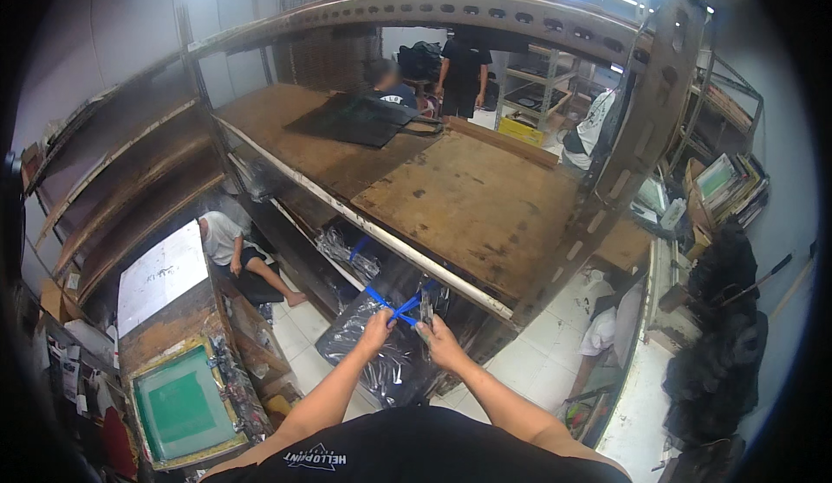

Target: The person cuts blue plastic straps from a large plastic-wrapped stack of items using a pair of scissors, then opens the plastic bag and removes several black tote bags one by one, unfolding them on a wooden shelf.

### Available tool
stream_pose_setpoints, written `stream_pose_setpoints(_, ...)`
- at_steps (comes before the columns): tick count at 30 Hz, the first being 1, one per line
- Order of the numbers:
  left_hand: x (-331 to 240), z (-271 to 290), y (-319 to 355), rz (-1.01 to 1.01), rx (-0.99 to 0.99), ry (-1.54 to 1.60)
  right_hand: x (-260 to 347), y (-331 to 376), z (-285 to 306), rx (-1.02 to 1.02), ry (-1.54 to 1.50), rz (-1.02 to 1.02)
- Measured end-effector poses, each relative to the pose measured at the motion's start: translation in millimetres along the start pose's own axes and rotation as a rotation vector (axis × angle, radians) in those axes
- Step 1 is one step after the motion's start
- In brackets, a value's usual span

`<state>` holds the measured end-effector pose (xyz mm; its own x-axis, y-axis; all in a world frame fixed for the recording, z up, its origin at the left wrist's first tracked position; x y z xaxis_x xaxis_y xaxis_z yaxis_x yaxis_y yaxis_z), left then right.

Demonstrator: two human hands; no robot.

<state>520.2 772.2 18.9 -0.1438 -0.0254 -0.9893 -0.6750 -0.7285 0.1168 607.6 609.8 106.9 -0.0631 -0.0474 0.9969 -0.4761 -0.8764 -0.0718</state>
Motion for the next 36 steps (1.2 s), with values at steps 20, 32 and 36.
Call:
stream_pose_setpoints(20, -147.1, 13.8, 10.6, -0.186, -0.049, -0.566, 21.2, 12.7, -28.3, 0.273, 0.021, 0.027)
stream_pose_setpoints(32, -154.7, -21.0, -43.0, -0.431, 0.095, -0.802, 1.4, -10.1, -12.4, 0.15, 0.041, 0.08)
stream_pose_setpoints(36, -151.0, -55.2, -51.0, -0.499, 0.134, -0.772, -47.7, 2.4, 16.7, 0.015, 0.165, 0.019)
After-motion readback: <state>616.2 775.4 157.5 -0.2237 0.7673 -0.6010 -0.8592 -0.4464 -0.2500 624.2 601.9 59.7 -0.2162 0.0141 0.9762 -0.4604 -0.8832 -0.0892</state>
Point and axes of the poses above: each hand's wrist, its own y-axis away from the middle knuckle, its own z-axis out of the back of the hand, x = y × z, the point moved 9 cm from there along -y, towards the middle knuckle, and after that the axes turned 3 degrees about z, right-handed, at the moved point
